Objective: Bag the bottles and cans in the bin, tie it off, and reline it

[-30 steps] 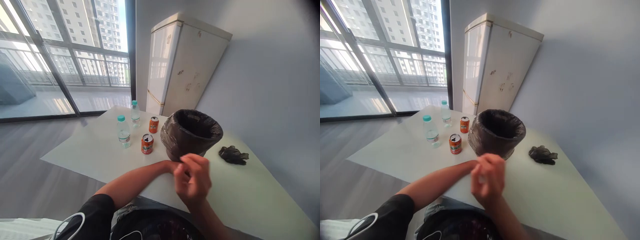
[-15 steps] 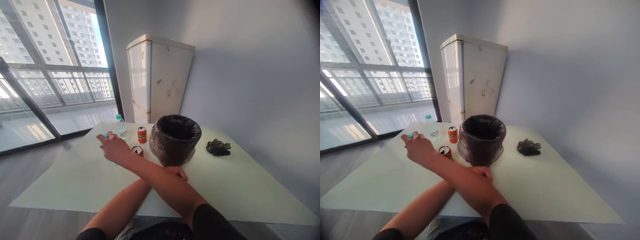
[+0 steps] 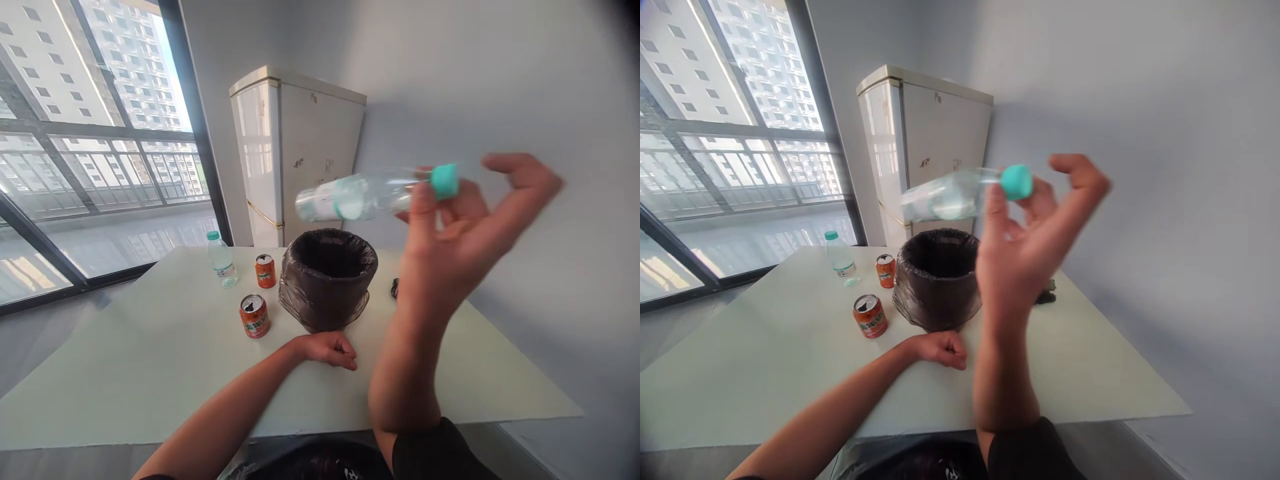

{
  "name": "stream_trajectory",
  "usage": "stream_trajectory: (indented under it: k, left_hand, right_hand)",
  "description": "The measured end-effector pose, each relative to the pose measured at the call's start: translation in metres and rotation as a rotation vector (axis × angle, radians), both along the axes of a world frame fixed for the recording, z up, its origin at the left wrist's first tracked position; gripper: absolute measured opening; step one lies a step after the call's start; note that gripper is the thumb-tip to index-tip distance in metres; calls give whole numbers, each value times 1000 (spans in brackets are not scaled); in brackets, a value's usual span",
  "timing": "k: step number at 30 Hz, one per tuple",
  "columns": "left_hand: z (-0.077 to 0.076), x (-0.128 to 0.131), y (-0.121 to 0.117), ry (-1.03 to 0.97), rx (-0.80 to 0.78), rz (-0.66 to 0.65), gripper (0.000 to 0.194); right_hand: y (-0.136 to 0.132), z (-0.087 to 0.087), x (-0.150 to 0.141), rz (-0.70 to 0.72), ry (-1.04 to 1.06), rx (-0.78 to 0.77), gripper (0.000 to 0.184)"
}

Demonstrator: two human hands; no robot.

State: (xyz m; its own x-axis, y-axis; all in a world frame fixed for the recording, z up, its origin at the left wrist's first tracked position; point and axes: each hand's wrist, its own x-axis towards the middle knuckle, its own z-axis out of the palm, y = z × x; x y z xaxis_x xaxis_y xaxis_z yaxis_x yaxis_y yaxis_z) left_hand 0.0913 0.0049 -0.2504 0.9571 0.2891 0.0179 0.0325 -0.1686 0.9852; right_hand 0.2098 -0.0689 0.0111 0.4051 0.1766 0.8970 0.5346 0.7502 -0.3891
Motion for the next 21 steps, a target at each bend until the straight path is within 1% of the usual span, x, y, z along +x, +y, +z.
stream_trajectory:
  k: [2, 3, 6, 8, 10, 12, 16, 21]
  left_hand:
    - [1, -1, 1, 19, -38, -162, 68]
    - [2, -1, 1, 24, -54, -196, 67]
    - [5, -2, 1, 46, -70, -174, 69]
    - [7, -3, 0, 62, -90, -165, 70]
    - [9, -3, 0, 60, -115, -154, 70]
    - [11, -3, 0, 60, -120, -148, 70]
    - [12, -3, 0, 66, -102, -151, 69]
    - [12, -2, 0, 46, -88, -164, 70]
  right_hand:
    - [5, -1, 25, -78, -9, 35, 24]
    - [8, -3, 34, -102, -43, 26, 21]
    - [17, -5, 46, -177, -134, -92, 15]
    - [21, -5, 41, -205, -174, -207, 13]
    - [26, -5, 29, -186, -239, -319, 13]
    - [33, -7, 14, -151, -356, -449, 12]
    - [53, -17, -9, -90, -633, -765, 11]
    - [72, -30, -19, -22, -868, -1002, 15]
